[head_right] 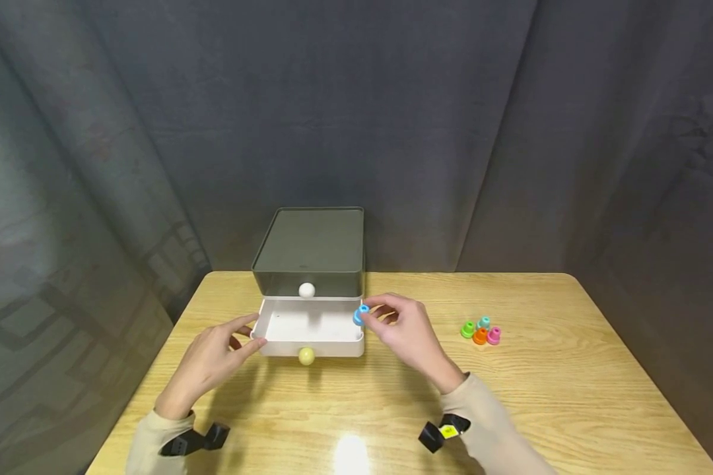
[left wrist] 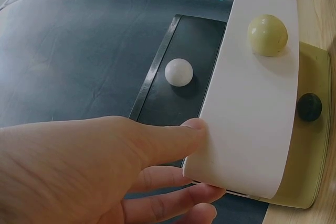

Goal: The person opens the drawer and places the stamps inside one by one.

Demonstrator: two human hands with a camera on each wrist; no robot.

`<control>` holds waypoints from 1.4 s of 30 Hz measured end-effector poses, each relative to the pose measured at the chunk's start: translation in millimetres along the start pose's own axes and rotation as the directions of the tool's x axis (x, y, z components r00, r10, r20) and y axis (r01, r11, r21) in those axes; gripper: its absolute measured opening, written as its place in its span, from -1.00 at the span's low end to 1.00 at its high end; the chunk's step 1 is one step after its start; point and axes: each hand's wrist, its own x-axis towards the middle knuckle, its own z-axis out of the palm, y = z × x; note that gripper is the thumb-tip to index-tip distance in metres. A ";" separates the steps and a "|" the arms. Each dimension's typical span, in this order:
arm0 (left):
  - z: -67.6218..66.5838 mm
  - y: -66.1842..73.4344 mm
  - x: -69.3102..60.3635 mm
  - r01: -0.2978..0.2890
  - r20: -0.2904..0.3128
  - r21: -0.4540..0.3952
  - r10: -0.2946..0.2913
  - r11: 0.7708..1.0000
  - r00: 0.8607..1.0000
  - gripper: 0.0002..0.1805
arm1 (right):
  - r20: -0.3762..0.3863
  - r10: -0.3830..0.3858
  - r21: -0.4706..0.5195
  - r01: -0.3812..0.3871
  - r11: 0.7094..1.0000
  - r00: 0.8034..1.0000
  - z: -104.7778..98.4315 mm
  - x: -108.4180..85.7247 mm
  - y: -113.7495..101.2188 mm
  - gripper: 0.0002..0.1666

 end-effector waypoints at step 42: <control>1.3 2.1 0.7 0.000 0.009 -0.001 0.000 1.000 1.000 -0.42 | 0.195 0.136 0.018 -0.142 0.990 0.971 86.2 38.9 -29.5 -0.82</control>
